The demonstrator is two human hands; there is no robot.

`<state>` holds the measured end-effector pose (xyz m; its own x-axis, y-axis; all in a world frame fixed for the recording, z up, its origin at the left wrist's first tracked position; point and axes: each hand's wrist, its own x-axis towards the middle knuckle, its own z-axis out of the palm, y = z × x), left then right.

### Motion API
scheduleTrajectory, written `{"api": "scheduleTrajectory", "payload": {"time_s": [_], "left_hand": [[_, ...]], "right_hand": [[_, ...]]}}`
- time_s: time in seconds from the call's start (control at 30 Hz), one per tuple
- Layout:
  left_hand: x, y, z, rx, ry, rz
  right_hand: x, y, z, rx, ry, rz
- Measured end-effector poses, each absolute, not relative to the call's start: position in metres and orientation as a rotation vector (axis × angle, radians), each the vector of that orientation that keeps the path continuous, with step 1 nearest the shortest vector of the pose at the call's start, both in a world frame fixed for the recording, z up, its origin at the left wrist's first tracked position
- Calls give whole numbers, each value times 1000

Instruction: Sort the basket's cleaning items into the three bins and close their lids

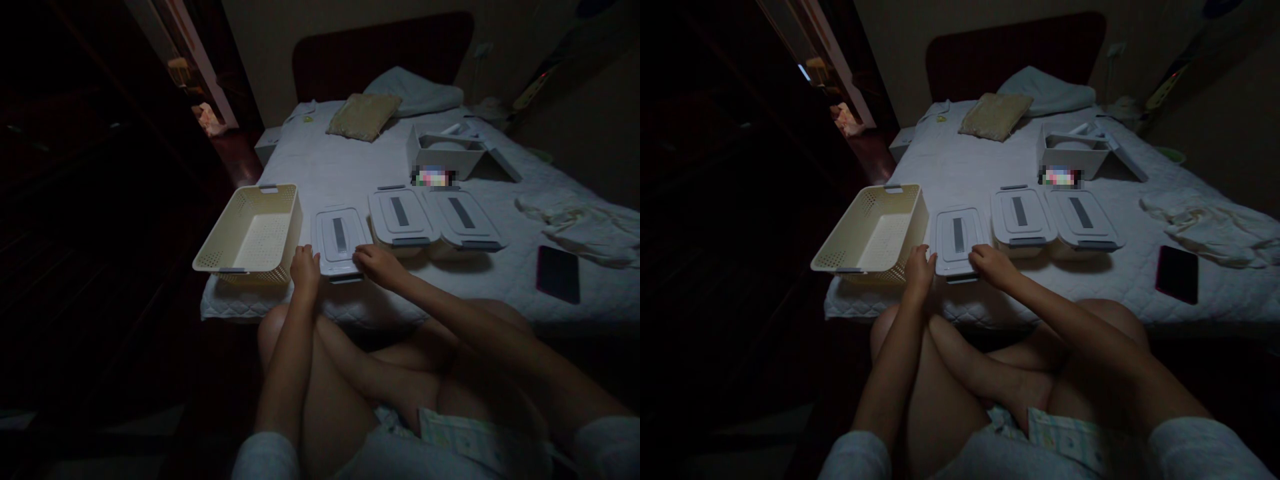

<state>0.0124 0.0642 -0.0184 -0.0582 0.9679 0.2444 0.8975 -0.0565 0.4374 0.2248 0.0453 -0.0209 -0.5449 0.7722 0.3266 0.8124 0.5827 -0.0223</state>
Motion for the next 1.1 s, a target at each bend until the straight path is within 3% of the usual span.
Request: {"api": "scheduleTrajectory", "payload": {"time_s": [0.27,0.63,0.93,1.1], "left_hand": [[15,33,-6,2733,1451,377],[22,25,-12,2913,1409,212],[23,28,-15,2942,1436,218],[12,31,-16,2778,1403,325]], "right_hand": [[228,35,-28,-947,-2632,-177],[226,38,-60,-1093,-2615,-317],[224,38,-43,-1089,-2683,-287],[227,42,-26,-1092,-2687,-99]]}}
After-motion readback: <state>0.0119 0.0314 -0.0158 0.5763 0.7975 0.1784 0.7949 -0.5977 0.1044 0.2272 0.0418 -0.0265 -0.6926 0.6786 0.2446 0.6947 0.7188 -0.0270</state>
